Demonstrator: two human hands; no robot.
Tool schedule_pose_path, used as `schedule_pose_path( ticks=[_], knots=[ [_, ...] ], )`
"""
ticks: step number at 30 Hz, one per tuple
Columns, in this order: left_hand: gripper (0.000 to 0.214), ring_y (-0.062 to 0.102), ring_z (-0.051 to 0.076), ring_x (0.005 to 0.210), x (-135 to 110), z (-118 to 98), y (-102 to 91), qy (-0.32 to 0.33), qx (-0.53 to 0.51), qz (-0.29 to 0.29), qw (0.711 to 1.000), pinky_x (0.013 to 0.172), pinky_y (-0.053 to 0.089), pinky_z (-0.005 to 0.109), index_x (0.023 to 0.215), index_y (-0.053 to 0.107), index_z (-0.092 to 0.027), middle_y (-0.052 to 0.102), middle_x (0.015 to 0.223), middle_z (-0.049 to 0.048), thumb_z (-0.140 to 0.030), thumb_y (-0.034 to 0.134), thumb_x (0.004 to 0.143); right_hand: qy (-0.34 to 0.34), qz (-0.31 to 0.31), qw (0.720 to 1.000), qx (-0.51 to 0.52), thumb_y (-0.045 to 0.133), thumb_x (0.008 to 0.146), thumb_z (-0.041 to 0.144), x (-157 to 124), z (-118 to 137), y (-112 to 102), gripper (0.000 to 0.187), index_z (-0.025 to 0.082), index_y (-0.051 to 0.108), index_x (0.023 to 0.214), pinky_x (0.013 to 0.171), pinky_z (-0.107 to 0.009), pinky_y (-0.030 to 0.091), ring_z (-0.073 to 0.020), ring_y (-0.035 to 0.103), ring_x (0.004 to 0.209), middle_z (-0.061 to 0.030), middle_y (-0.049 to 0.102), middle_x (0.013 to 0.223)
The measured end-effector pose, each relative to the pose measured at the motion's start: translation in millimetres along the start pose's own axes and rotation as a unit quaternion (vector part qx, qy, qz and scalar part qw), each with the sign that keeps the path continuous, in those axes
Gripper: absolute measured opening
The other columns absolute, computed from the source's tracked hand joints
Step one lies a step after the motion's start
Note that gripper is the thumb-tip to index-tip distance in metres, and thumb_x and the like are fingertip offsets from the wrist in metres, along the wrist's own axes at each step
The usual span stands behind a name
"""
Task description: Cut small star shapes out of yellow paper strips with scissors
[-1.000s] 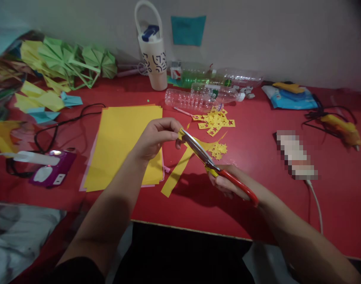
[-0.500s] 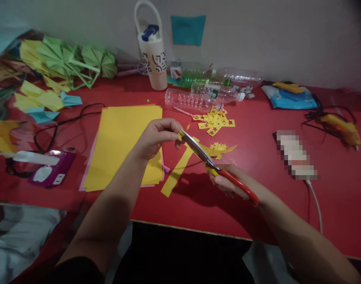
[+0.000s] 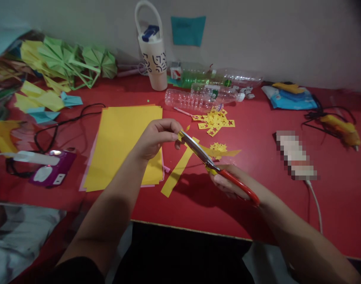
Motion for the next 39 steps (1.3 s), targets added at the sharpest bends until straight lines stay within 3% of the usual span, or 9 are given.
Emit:
schedule_pose_path(
  ticks=[23,39],
  knots=[
    [0.010,0.050,0.007,0.047,0.7,-4.6,3.2,0.006,0.016,-0.056,0.998,0.045,0.045,0.022,0.055,0.062,-0.016,0.058,0.053,-0.0013,-0.020,0.071,0.054,-0.017,-0.024,0.999,-0.046,0.054,0.080,0.077,-1.3,1.1,-2.7,0.058,0.024,0.035,0.064,0.038,-0.023,0.024,-0.0064,0.030,0.043,0.0076,0.034,0.053],
    [0.012,0.049,0.007,0.047,0.5,-3.8,1.2,0.010,0.026,-0.050,0.998,0.046,0.044,0.022,0.054,0.061,-0.016,0.057,0.055,-0.0010,-0.023,0.072,0.056,-0.013,-0.030,0.998,-0.046,0.058,0.078,0.075,-1.3,3.0,-3.0,0.057,0.023,0.038,0.063,0.037,-0.022,0.023,-0.0057,0.031,0.040,0.0084,0.036,0.050]
  ],
)
Point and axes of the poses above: each hand's wrist, its own x-axis towards the middle knuckle, its own y-axis out of the palm, z = x × y, the point moved 1 cm from there along x, towards the middle knuckle
